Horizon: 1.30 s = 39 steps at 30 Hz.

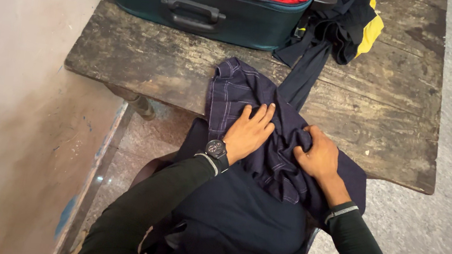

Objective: The person folds a white button-up shirt, a black t-shirt, a pair of dark trousers, and a dark long-sleeved shirt on a wooden table. Each item is smoothed, folded into a compact rectangle, and placed into an open suitcase.

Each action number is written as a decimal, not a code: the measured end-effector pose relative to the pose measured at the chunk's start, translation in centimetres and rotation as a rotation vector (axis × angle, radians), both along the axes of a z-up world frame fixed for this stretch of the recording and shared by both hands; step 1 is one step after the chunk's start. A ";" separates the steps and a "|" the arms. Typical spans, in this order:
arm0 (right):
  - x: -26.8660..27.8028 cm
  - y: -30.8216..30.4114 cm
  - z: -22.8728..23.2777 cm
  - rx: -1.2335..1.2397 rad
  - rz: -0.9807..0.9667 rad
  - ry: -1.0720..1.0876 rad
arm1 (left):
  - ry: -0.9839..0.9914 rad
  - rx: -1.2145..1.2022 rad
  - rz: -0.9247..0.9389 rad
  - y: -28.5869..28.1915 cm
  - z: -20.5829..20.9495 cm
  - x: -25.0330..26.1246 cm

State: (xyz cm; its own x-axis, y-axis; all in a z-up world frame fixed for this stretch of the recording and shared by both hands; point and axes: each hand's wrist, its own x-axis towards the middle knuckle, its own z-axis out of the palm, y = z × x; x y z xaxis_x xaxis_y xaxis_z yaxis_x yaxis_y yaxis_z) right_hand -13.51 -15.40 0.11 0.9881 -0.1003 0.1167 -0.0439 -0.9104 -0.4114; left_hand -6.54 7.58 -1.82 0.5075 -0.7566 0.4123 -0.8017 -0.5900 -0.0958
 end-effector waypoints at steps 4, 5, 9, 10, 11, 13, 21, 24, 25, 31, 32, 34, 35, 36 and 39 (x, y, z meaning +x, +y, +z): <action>-0.1 0.0 0.1 0.004 0.021 -0.027 | -0.004 0.003 0.004 0.0 0.1 0.0; -0.1 0.0 0.1 0.008 0.023 -0.029 | -0.003 0.008 0.007 0.0 0.1 -0.1; -0.2 0.2 0.2 0.001 0.008 -0.015 | 0.005 0.011 0.007 0.0 0.1 -0.1; -0.2 0.2 0.3 0.001 0.004 -0.009 | 0.007 0.013 0.008 0.0 0.1 -0.1; -0.2 0.2 0.3 0.001 0.001 -0.004 | 0.009 0.016 0.009 0.0 0.1 -0.1; -0.2 0.2 0.3 0.003 0.000 -0.006 | 0.006 0.012 0.008 -0.1 0.1 -0.1; -0.2 0.1 0.0 0.003 0.022 -0.043 | 0.014 0.015 0.004 -0.1 0.1 0.0; -0.2 0.1 0.0 -0.001 -0.002 -0.030 | 0.008 0.014 0.005 -0.2 0.2 0.0; -0.2 0.1 0.0 -0.002 0.000 -0.028 | 0.010 0.018 0.007 -0.2 0.2 0.0; -0.1 0.3 0.3 0.033 -0.002 -0.034 | 0.021 -0.012 -0.012 0.2 0.2 0.1; 0.1 0.2 0.7 0.043 0.005 -0.049 | 0.023 -0.020 -0.020 0.2 0.3 0.4; 0.1 0.0 1.6 0.057 -0.076 -0.079 | 0.018 -0.013 -0.027 0.3 0.5 0.6; 0.3 -0.1 2.1 0.066 -0.114 -0.095 | 0.014 -0.008 -0.027 0.5 0.7 0.9; 0.2 -0.5 2.7 0.024 -0.134 -0.218 | 0.006 -0.009 -0.025 0.6 0.7 0.8; 1.2 -2.1 4.1 -0.077 -0.166 -0.484 | -0.034 -0.019 -0.014 0.6 1.0 1.1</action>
